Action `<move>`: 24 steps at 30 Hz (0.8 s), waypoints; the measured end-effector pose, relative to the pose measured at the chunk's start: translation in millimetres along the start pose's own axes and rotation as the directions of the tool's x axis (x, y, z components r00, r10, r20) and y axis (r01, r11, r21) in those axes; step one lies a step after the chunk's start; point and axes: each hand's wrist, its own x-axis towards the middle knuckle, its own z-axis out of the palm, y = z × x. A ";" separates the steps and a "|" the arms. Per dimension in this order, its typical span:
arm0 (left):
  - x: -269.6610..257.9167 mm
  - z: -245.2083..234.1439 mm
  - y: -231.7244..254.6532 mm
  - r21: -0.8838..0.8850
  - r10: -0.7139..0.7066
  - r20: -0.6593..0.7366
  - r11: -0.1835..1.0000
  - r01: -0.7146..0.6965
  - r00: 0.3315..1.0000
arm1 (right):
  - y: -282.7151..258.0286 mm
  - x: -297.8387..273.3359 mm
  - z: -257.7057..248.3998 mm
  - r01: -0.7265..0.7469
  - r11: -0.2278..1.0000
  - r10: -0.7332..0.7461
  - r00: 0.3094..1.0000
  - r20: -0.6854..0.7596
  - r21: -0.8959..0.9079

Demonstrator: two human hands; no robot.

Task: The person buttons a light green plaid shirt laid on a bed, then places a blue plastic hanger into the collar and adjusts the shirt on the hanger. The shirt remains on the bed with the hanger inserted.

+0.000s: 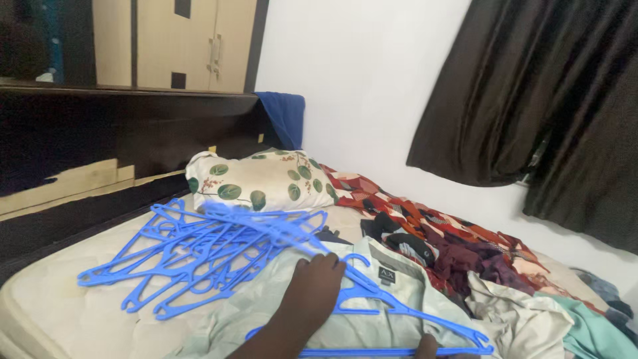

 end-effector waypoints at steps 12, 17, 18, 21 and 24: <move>-8.1 -8.1 4.8 -0.289 0.275 -0.064 0.915 -0.282 0.959 | -38.4 -8.5 -23.8 0.100 0.994 -0.104 0.989 0.105 0.041; -14.0 -21.1 12.9 -0.287 0.394 -0.055 0.874 -0.393 0.917 | -42.9 -9.3 -25.6 -0.040 0.995 0.052 0.991 0.126 -0.091; -15.5 -24.1 13.3 -0.304 0.377 -0.046 0.877 -0.372 0.925 | -38.4 -4.6 -25.7 0.095 0.994 -0.088 0.989 0.123 -0.052; -14.4 -28.1 12.8 -0.345 0.375 -0.033 0.866 -0.363 0.926 | -25.8 -2.0 -20.4 0.157 0.987 -0.153 0.982 0.113 -0.024; -14.5 -28.3 11.2 -0.360 0.405 0.006 0.854 -0.375 0.914 | -20.7 -3.9 -19.2 0.076 0.996 -0.070 0.991 0.118 -0.047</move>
